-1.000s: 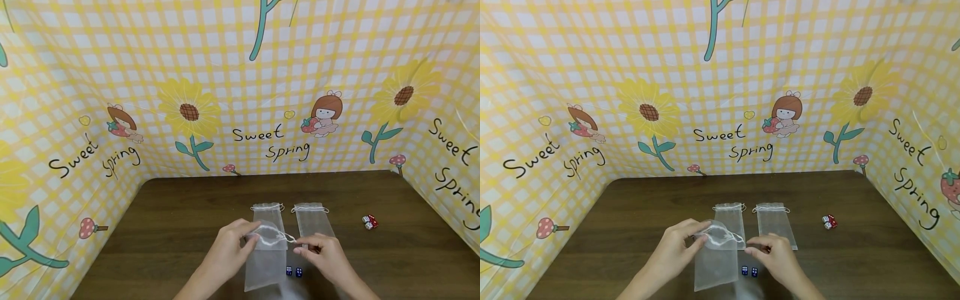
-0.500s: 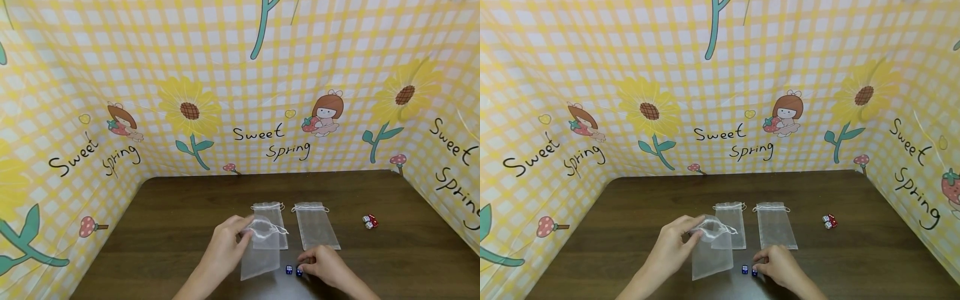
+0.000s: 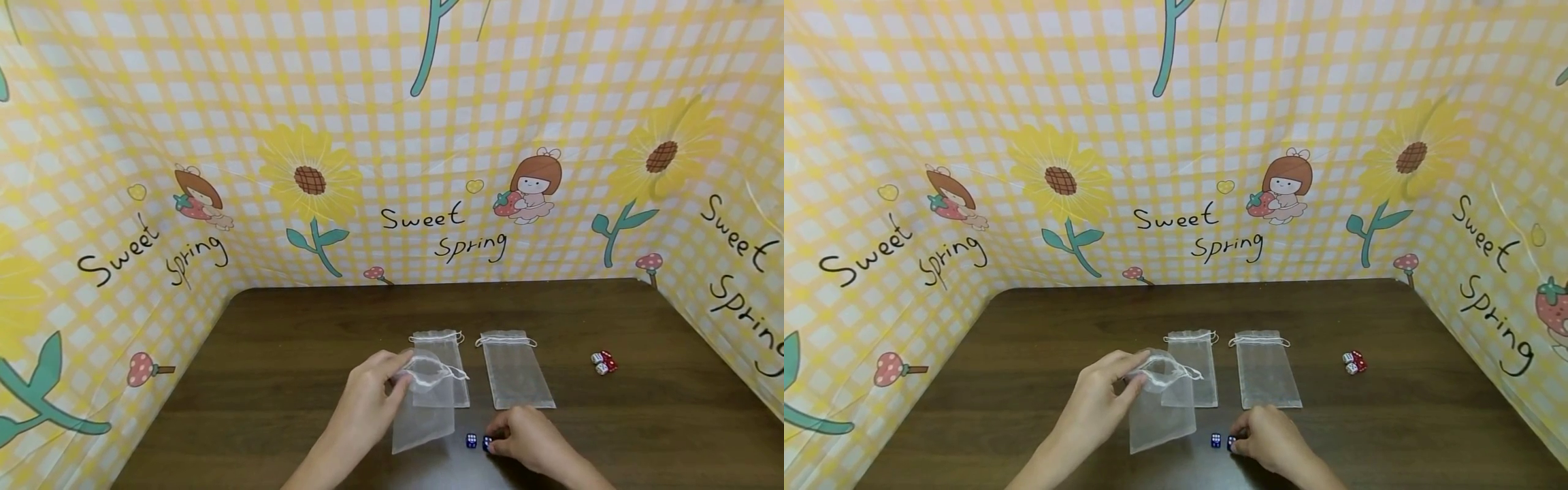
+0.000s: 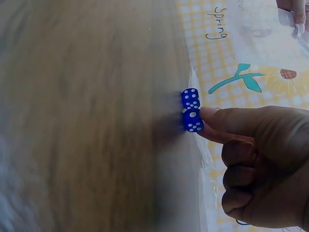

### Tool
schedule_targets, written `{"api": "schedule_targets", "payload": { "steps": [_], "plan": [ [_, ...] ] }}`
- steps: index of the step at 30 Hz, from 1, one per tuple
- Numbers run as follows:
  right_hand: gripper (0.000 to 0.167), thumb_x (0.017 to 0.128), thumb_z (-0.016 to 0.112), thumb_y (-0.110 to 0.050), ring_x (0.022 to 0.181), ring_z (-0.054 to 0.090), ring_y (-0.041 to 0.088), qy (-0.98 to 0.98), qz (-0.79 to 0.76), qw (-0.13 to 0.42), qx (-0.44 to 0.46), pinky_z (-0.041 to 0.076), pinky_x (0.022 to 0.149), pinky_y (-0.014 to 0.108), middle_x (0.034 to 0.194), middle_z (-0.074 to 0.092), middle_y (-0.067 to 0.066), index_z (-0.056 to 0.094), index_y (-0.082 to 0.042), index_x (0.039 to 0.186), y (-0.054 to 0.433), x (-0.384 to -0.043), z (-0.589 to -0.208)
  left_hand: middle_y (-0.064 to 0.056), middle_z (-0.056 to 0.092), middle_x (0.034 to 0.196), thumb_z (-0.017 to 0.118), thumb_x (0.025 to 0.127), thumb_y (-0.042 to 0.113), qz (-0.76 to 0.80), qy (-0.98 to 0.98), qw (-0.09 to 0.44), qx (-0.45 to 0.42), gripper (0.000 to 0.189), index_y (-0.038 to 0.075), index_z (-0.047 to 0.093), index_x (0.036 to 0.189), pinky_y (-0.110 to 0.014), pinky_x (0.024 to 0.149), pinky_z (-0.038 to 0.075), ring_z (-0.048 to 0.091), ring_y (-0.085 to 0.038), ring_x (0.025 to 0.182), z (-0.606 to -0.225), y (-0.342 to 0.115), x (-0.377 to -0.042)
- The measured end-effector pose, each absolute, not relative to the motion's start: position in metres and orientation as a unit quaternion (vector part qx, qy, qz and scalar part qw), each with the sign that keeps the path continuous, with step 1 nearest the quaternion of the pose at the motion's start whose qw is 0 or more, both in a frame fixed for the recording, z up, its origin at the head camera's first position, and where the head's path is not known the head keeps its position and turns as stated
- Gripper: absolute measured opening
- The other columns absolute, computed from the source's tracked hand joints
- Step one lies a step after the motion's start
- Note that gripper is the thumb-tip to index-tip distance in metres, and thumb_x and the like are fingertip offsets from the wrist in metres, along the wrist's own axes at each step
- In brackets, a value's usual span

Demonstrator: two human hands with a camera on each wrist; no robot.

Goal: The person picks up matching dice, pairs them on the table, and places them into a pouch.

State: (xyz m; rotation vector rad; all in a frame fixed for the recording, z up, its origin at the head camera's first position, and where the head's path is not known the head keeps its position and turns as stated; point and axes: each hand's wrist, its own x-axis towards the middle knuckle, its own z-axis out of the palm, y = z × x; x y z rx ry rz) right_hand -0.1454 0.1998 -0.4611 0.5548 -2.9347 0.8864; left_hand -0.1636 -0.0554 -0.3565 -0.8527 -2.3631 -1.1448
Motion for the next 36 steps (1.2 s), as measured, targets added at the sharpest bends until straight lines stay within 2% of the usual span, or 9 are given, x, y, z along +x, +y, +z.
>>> {"api": "schedule_targets", "payload": {
  "steps": [7, 10, 14, 18, 21, 24, 26, 29, 36],
  "plan": [
    [0.009, 0.069, 0.077, -0.016, 0.056, 0.043, -0.004, -0.946, 0.267, 0.03, 0.178, 0.036, 0.048, 0.023, 0.061, 0.054, -0.019, 0.073, -0.016, 0.077, 0.2, -0.145, -0.458, 0.0, 0.061, 0.08, 0.07, 0.075, -0.009, -0.387, -0.84, 0.221, -0.308, 0.031, -0.005, 0.066, 0.105, -0.016, 0.054, 0.044, 0.052, -0.007, 0.067, -0.359, -0.054, -0.164],
    [0.01, 0.07, 0.077, -0.014, 0.053, 0.044, -0.003, -0.949, 0.252, 0.071, 0.172, 0.037, 0.047, 0.022, 0.059, 0.054, -0.017, 0.074, -0.014, 0.08, 0.2, -0.146, -0.444, 0.0, 0.061, 0.082, 0.07, 0.076, -0.007, -0.364, -0.85, 0.224, -0.307, 0.031, -0.004, 0.066, 0.106, -0.018, 0.058, 0.046, 0.053, -0.008, 0.068, -0.36, -0.053, -0.164],
    [0.014, 0.07, 0.078, -0.012, 0.05, 0.036, -0.002, -0.945, 0.247, 0.155, 0.15, 0.033, 0.044, 0.02, 0.054, 0.042, -0.017, 0.075, -0.012, 0.085, 0.201, -0.149, -0.415, -0.001, 0.061, 0.084, 0.07, 0.077, -0.005, -0.345, -0.861, 0.217, -0.305, 0.031, -0.004, 0.066, 0.108, -0.021, 0.061, 0.047, 0.054, -0.009, 0.07, -0.36, -0.052, -0.162],
    [0.02, 0.067, 0.08, -0.007, 0.053, 0.031, 0.0, -0.908, 0.267, 0.282, 0.157, 0.028, 0.044, 0.017, 0.055, 0.032, -0.016, 0.075, -0.011, 0.086, 0.199, -0.152, -0.391, -0.002, 0.062, 0.085, 0.069, 0.078, -0.004, -0.342, -0.865, 0.205, -0.306, 0.03, -0.004, 0.065, 0.108, -0.021, 0.062, 0.047, 0.054, -0.01, 0.07, -0.361, -0.051, -0.161],
    [0.015, 0.077, 0.075, -0.019, 0.055, 0.03, 0.001, -0.855, 0.287, 0.389, 0.19, 0.025, 0.045, 0.013, 0.056, 0.033, -0.016, 0.073, -0.008, 0.087, 0.196, -0.154, -0.381, -0.002, 0.062, 0.085, 0.069, 0.078, -0.003, -0.34, -0.868, 0.197, -0.305, 0.029, -0.004, 0.066, 0.107, -0.022, 0.063, 0.047, 0.055, -0.01, 0.071, -0.361, -0.048, -0.16],
    [0.03, 0.088, 0.063, -0.033, 0.057, 0.031, 0.003, -0.804, 0.306, 0.457, 0.226, 0.023, 0.047, 0.012, 0.056, 0.038, -0.015, 0.073, -0.005, 0.089, 0.188, -0.157, -0.375, -0.002, 0.063, 0.086, 0.069, 0.079, -0.002, -0.336, -0.871, 0.189, -0.304, 0.028, -0.003, 0.066, 0.107, -0.022, 0.063, 0.047, 0.055, -0.011, 0.072, -0.361, -0.046, -0.159],
    [0.038, 0.091, 0.056, -0.038, 0.057, 0.032, 0.003, -0.783, 0.313, 0.478, 0.246, 0.023, 0.049, 0.011, 0.056, 0.04, -0.015, 0.073, -0.004, 0.089, 0.181, -0.157, -0.373, -0.002, 0.063, 0.086, 0.069, 0.079, -0.002, -0.336, -0.872, 0.181, -0.306, 0.028, -0.004, 0.066, 0.107, -0.021, 0.063, 0.047, 0.055, -0.01, 0.072, -0.362, -0.044, -0.158],
    [0.035, 0.091, 0.057, -0.036, 0.056, 0.033, 0.003, -0.765, 0.317, 0.489, 0.275, 0.025, 0.05, 0.011, 0.056, 0.04, -0.015, 0.073, -0.005, 0.088, 0.17, -0.157, -0.373, -0.003, 0.063, 0.087, 0.068, 0.08, -0.002, -0.338, -0.871, 0.172, -0.311, 0.028, -0.004, 0.065, 0.107, -0.02, 0.062, 0.046, 0.055, -0.009, 0.071, -0.362, -0.042, -0.157],
    [0.033, 0.093, 0.055, -0.032, 0.056, 0.033, 0.002, -0.761, 0.311, 0.467, 0.324, 0.027, 0.051, 0.011, 0.055, 0.041, -0.014, 0.073, -0.005, 0.089, 0.149, -0.154, -0.376, -0.003, 0.062, 0.084, 0.068, 0.08, -0.003, -0.338, -0.869, 0.168, -0.32, 0.026, -0.005, 0.066, 0.106, -0.017, 0.059, 0.044, 0.052, -0.004, 0.065, -0.362, -0.039, -0.156]
  ]
}}
